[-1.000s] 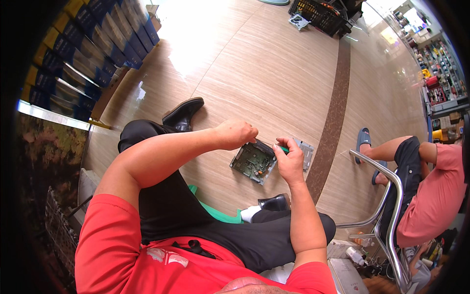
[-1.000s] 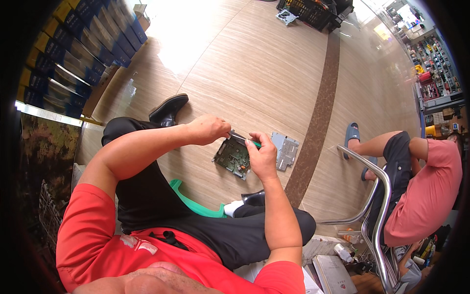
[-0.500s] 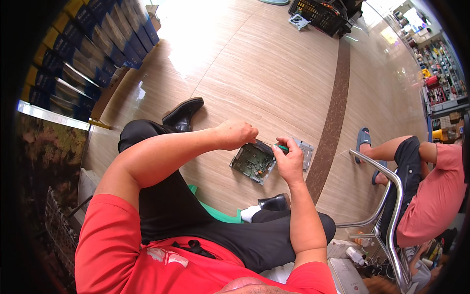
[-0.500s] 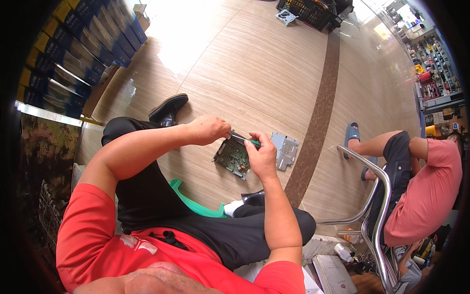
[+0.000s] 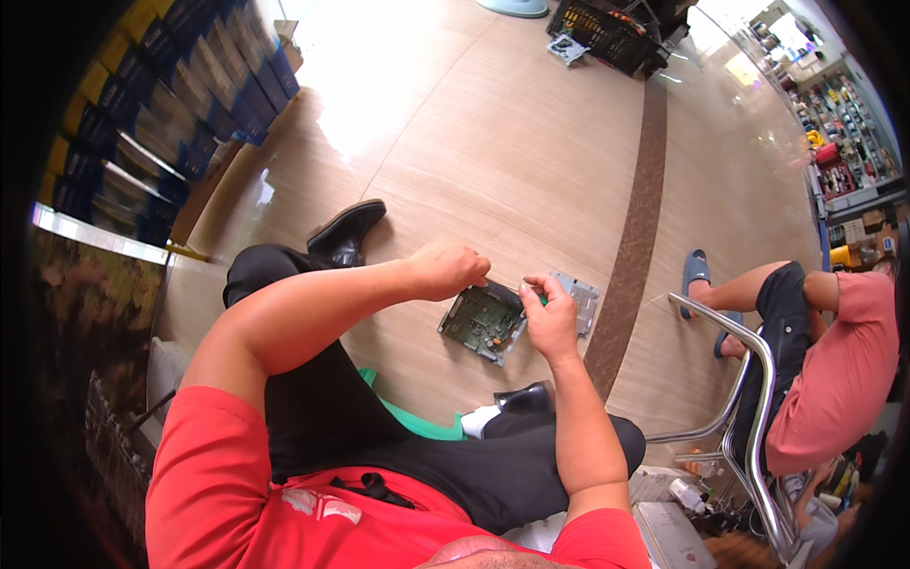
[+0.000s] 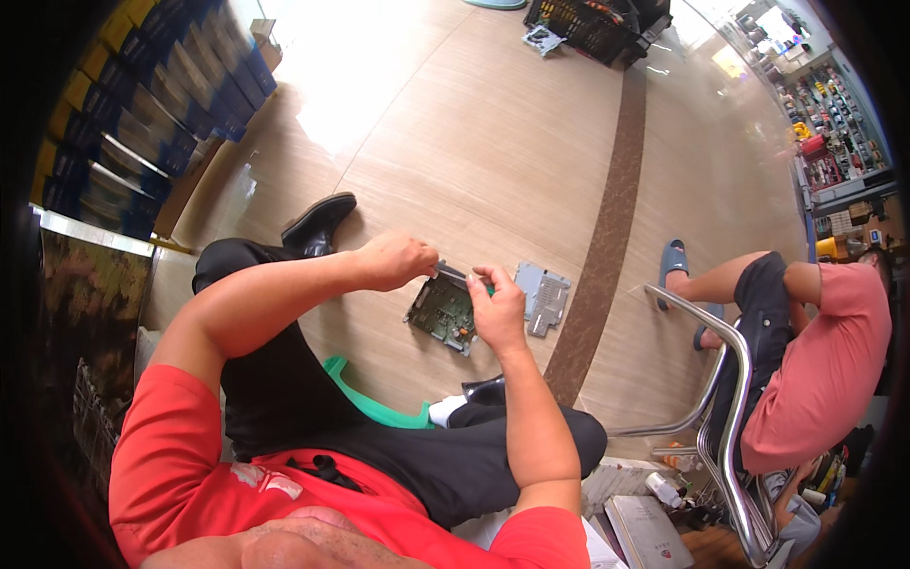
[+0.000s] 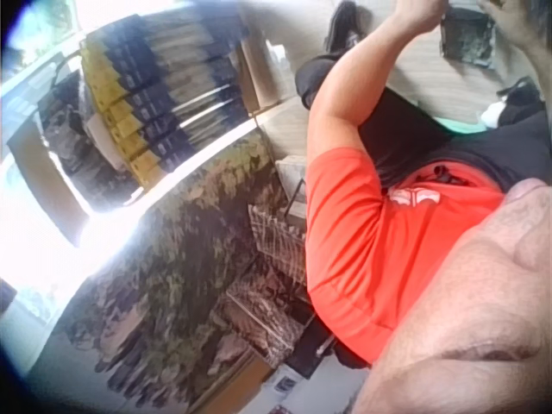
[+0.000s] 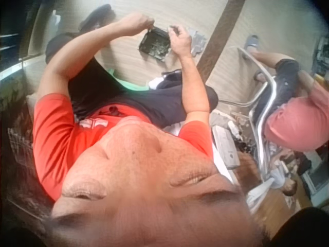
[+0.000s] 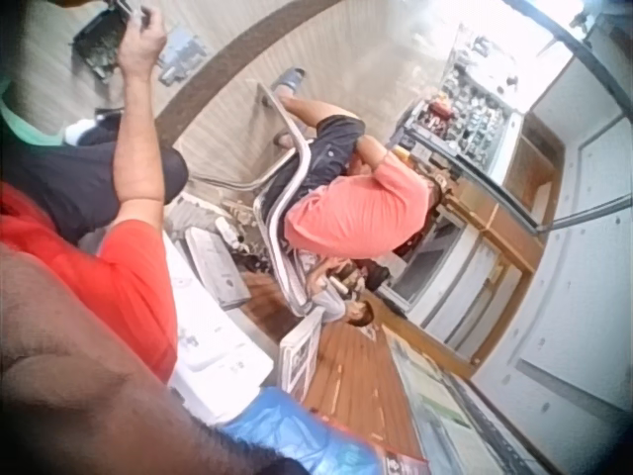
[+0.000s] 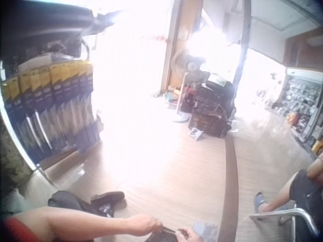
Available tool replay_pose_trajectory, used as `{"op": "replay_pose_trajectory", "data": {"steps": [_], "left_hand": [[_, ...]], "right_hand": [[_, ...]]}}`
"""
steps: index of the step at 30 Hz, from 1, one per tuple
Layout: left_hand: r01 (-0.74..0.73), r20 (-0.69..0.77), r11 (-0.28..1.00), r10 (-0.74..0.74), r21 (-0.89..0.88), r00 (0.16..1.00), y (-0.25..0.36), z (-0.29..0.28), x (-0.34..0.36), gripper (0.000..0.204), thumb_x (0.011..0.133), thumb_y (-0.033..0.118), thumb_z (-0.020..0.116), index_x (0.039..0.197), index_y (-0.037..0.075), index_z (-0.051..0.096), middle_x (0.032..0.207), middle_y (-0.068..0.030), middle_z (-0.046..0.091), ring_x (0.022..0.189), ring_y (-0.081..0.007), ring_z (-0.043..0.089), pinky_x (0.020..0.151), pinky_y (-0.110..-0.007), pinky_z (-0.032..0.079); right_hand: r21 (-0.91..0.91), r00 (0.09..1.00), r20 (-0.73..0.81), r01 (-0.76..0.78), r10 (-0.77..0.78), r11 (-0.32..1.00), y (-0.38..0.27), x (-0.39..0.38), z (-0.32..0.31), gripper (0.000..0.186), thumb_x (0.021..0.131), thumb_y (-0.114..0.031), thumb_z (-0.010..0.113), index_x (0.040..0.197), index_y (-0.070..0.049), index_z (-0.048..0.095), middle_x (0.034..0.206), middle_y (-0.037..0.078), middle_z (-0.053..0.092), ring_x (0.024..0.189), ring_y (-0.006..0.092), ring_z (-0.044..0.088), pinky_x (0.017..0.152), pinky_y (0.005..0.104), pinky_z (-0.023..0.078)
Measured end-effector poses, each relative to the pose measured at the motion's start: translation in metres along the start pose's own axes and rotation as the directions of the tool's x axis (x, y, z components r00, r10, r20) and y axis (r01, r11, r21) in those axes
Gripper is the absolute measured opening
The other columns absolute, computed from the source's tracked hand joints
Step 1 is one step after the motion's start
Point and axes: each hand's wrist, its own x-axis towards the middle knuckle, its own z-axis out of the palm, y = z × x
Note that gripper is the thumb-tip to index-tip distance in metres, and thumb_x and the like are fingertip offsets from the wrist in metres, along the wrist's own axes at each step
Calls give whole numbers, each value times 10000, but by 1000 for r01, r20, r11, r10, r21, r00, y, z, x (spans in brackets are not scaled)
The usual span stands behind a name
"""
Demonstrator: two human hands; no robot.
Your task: The person disassembles an electronic device, prying and loosening parts of the casing and circuit board with a screwdriver.
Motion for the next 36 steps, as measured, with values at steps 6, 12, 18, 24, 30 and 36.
{"op": "replay_pose_trajectory", "data": {"steps": [6,12,18,24,30,36], "left_hand": [[79,-70,988,-89,-135,994,5,-1,1,235,944,253,614,905,23,643,825,-168,680,803,-371,664,718,-467,514],[144,-88,944,-177,-296,980,11,-10,6,254,971,234,570,903,3,654,714,-134,672,678,-286,675,632,-403,527],[178,-55,915,-212,-363,976,10,-11,6,297,987,256,556,861,3,648,707,-154,663,678,-308,667,638,-418,522],[261,7,822,-298,-506,955,14,-13,8,335,1013,277,531,854,3,642,664,-121,655,630,-250,659,612,-391,519],[266,8,833,-300,-485,954,15,-14,8,333,1017,277,529,862,5,645,658,-101,660,621,-217,660,600,-368,517],[233,-33,891,-267,-390,963,12,-10,7,327,1008,293,560,871,11,650,658,-101,659,615,-219,654,599,-371,514]], "right_hand": [[27,1000,-23,-15,16,1000,-3,1,0,220,894,-152,713,1037,13,680,927,148,734,857,192,698,793,324,543],[9,999,-26,27,-27,1000,-6,0,-3,224,888,-157,715,1031,13,683,949,152,734,883,214,706,806,335,544],[33,999,-15,38,-37,999,-6,1,-2,231,882,-152,723,1041,10,681,951,152,731,882,215,703,805,334,545],[16,998,-10,68,-68,998,-8,0,-2,226,879,-153,726,1034,5,682,932,154,726,861,222,700,784,334,544],[-3,998,10,67,-67,998,-7,0,-2,218,885,-172,721,1011,2,689,918,159,723,840,231,699,770,337,542],[-23,997,23,77,-76,997,-8,0,-1,217,888,-190,716,1000,-6,694,903,167,720,827,250,700,753,347,540]]}}
